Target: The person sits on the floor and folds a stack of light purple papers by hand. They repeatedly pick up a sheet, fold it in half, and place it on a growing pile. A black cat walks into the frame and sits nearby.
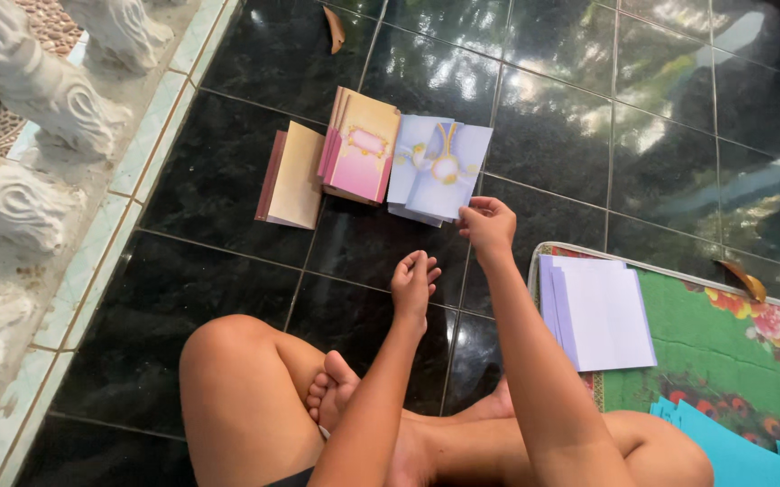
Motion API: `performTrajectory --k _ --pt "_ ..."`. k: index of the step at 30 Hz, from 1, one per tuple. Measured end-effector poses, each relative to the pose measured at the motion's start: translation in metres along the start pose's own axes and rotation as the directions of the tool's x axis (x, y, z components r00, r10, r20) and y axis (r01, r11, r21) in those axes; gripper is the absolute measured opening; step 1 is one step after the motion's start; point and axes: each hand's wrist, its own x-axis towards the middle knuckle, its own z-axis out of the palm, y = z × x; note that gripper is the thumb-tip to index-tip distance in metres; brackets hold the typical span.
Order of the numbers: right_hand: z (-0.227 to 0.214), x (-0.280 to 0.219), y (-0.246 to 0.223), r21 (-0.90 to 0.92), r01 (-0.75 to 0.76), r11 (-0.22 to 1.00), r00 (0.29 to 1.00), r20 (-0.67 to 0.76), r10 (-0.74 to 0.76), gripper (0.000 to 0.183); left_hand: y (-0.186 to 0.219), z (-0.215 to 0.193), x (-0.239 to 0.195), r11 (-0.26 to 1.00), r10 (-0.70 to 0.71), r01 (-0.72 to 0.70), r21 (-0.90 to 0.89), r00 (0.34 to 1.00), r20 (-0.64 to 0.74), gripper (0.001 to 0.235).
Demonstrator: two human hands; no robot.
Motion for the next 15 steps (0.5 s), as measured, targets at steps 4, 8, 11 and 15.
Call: performTrajectory --k 4,8,11,15 --pt "0.02 -0.012 -0.031 -0.172 0.027 0.985 0.999 -0.041 -0.035 0.024 0.0 0.004 0.0 0.999 -0.013 0.013 -0.034 1.0 -0.003 0.046" --pt "0.032 -0.008 -0.036 -0.269 0.049 0.962 0.995 -0.073 -0.071 0.022 -0.002 0.006 0.003 0.999 -0.031 0.031 -0.03 0.999 -0.008 0.044" --pt "0.04 -0.001 -0.039 -0.313 0.058 0.948 0.993 -0.077 -0.086 0.022 -0.005 0.008 0.008 0.999 -0.029 0.028 -0.026 1.0 -0.013 0.043" --pt "0.042 0.004 -0.03 -0.563 0.178 0.807 0.977 0.003 -0.213 0.016 -0.012 0.008 0.014 0.999 -0.028 0.027 -0.024 1.0 -0.012 0.044"
